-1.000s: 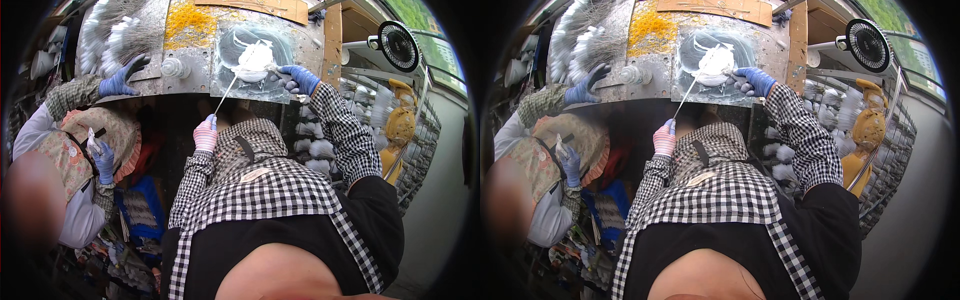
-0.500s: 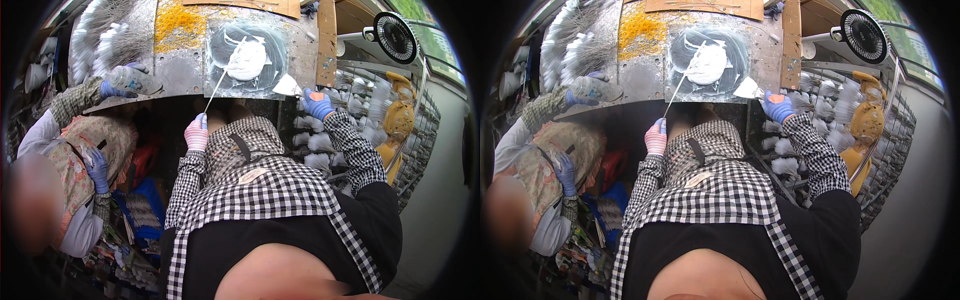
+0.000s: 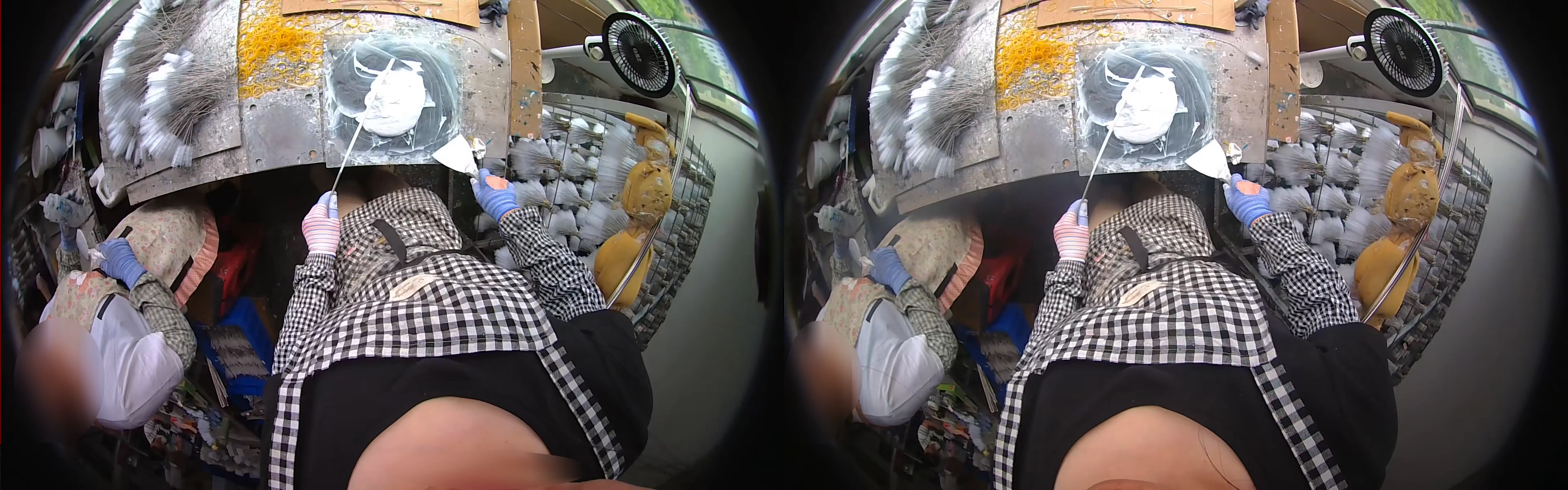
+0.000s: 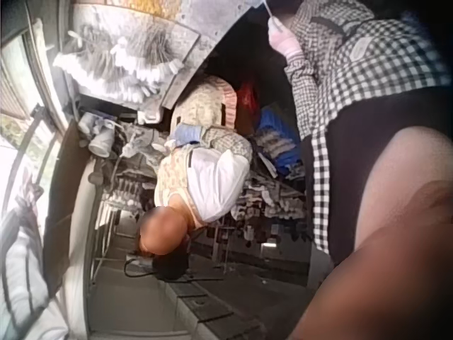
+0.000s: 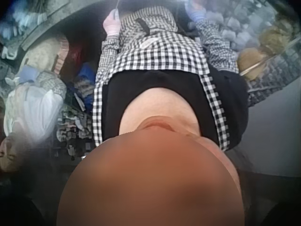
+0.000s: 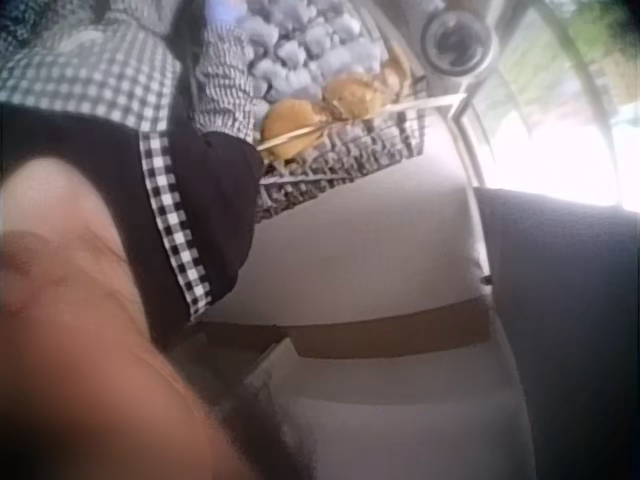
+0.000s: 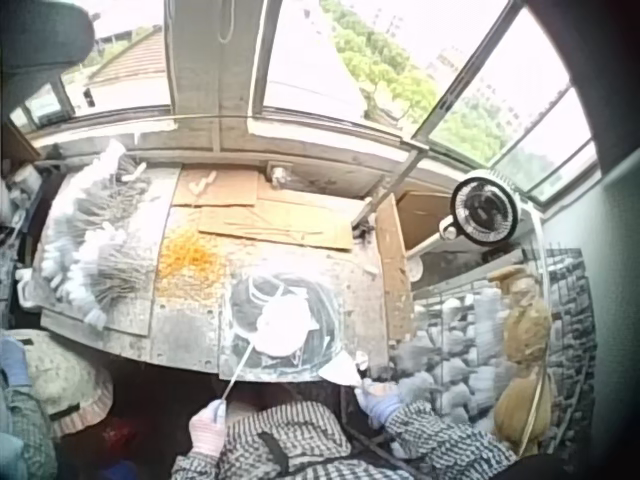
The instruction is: Mix and prepare a white adhesive or sealant paste on a glass plate using a spatula.
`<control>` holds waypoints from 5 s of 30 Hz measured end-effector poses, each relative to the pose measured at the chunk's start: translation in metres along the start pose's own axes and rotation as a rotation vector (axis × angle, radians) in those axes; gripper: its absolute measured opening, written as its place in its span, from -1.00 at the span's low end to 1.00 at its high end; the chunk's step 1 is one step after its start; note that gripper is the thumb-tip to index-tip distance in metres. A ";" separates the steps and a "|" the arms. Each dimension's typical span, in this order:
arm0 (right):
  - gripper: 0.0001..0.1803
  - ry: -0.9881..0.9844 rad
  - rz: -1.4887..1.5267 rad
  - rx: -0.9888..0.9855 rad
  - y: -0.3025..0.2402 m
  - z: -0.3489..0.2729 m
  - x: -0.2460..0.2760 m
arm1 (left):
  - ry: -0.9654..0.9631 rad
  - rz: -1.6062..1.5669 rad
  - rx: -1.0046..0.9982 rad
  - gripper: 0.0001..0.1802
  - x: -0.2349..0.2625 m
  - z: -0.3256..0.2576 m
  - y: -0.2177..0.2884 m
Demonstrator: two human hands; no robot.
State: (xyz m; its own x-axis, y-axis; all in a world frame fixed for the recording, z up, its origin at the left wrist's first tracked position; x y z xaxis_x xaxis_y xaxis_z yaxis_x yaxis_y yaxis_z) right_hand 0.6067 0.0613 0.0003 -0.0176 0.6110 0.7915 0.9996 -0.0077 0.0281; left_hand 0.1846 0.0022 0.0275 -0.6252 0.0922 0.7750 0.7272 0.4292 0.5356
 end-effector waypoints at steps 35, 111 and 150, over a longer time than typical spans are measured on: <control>-0.79 0.158 -0.633 0.896 -0.170 0.210 0.219 | 0.176 -0.177 0.165 -0.76 -0.011 -0.042 0.002; -0.59 0.029 -0.028 0.205 -0.101 0.081 0.121 | 0.136 -0.098 -0.083 -0.75 0.012 -0.021 0.006; -0.66 0.089 -0.144 0.485 -0.225 0.117 0.187 | 0.155 -0.143 0.040 -0.69 0.017 -0.007 0.007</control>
State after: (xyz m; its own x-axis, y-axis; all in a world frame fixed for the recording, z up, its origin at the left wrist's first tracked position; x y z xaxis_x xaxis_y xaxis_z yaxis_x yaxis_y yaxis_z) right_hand 0.3808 0.2694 0.0704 -0.1365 0.5087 0.8500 0.8821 0.4529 -0.1294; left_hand 0.1809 0.0008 0.0472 -0.6680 -0.1104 0.7360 0.6204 0.4635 0.6327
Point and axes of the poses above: each hand's wrist, its own z-axis towards the middle knuckle, its own x-axis out of the back of the hand, y = z × x, the point moved 8 cm from there along z, towards the middle knuckle, and after that the axes turned 1 degree about z, right-handed, at the moved point
